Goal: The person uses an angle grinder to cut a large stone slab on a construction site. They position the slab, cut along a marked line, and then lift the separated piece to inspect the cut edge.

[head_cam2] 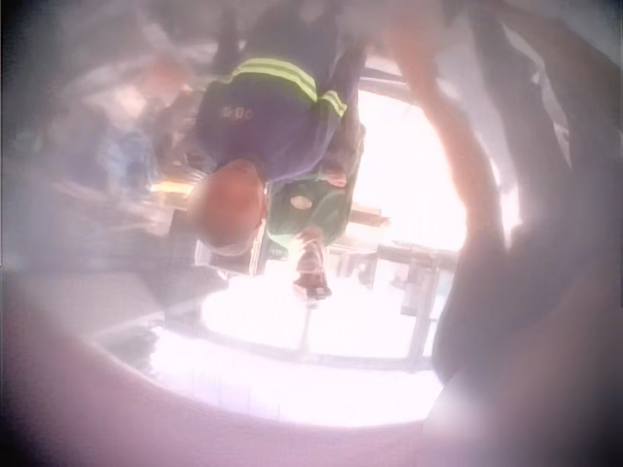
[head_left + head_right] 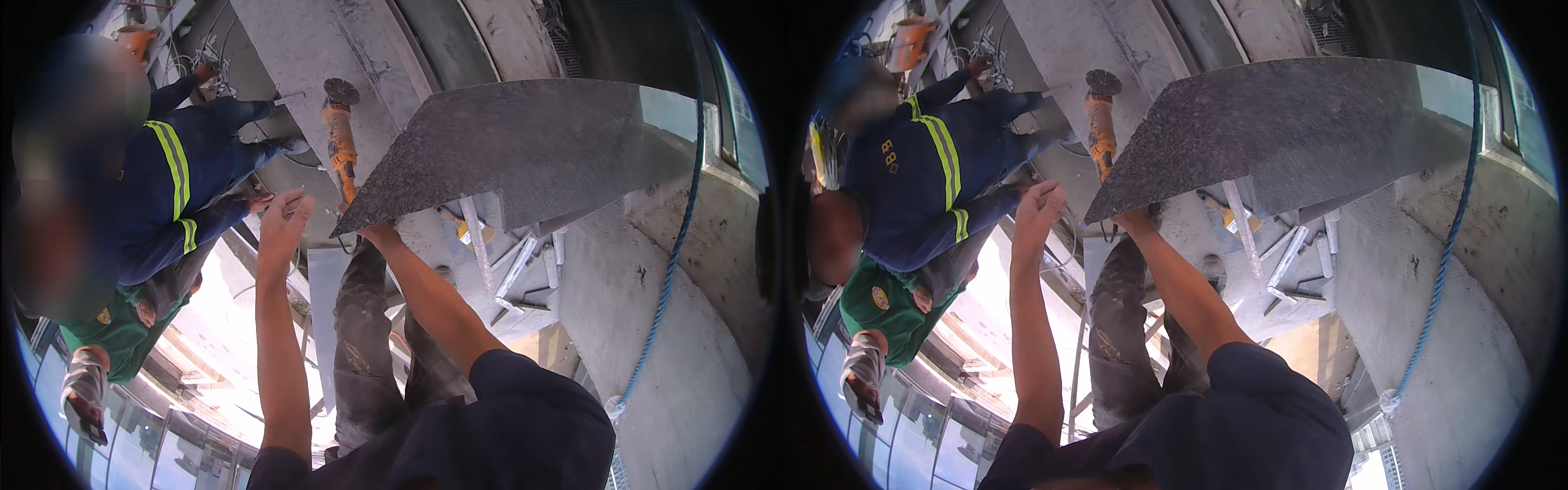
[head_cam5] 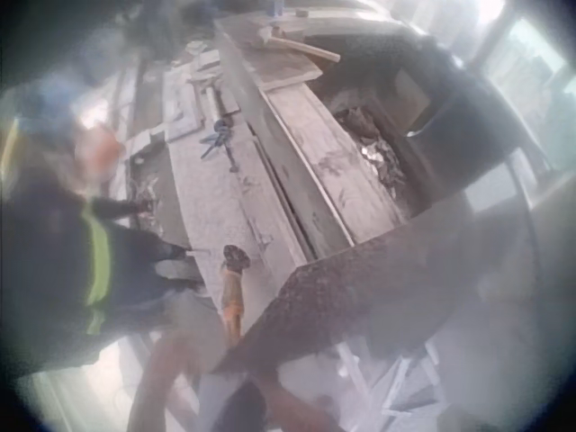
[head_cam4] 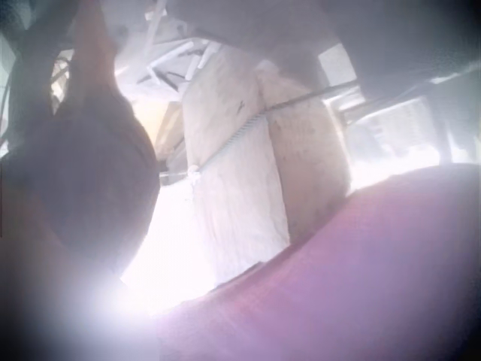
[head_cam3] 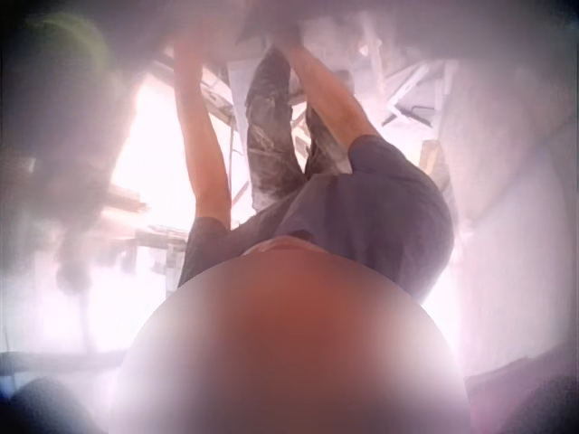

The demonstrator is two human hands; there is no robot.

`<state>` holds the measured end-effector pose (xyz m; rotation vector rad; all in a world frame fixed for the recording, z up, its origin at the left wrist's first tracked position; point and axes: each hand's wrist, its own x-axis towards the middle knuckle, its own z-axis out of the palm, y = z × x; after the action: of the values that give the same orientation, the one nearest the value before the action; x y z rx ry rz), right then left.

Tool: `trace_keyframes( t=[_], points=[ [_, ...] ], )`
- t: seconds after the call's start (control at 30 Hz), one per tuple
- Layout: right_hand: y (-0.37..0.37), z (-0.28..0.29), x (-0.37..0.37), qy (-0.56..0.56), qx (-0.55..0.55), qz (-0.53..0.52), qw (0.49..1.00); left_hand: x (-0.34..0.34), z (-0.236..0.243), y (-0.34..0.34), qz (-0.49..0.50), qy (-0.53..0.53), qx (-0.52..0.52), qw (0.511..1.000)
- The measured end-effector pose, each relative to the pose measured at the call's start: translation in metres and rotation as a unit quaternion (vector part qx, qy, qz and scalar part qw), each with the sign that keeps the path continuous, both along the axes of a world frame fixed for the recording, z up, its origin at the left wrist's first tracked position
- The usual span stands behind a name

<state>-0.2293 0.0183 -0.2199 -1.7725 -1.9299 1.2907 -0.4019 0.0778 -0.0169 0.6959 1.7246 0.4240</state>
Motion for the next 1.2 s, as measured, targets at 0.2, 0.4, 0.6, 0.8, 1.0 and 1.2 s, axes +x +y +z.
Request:
trace_keyframes(
  t=[0.2,0.4,0.6,0.8,1.0,1.2],
  points=[
    [-0.023,0.134,-0.001,0.149,-0.316,-0.065,0.935,-0.012,-0.050,0.011,0.077,0.002,-0.122,0.990],
    [-0.022,0.202,-0.001,0.146,-0.313,-0.075,0.935,0.005,-0.080,0.005,0.259,-0.216,-0.172,0.926],
    [-0.015,0.244,-0.023,0.159,-0.322,-0.135,0.923,0.009,-0.032,0.013,0.234,-0.168,-0.103,0.952],
    [0.018,0.290,-0.054,0.160,-0.323,-0.229,0.904,0.007,0.038,0.031,0.149,-0.138,-0.057,0.978],
    [0.004,0.341,-0.036,0.227,-0.316,-0.185,0.902,0.002,0.100,0.080,0.228,-0.343,-0.122,0.903],
    [0.008,0.349,0.002,0.404,-0.372,-0.342,0.763,0.011,0.093,0.110,0.142,-0.414,-0.072,0.896]
  ],
)
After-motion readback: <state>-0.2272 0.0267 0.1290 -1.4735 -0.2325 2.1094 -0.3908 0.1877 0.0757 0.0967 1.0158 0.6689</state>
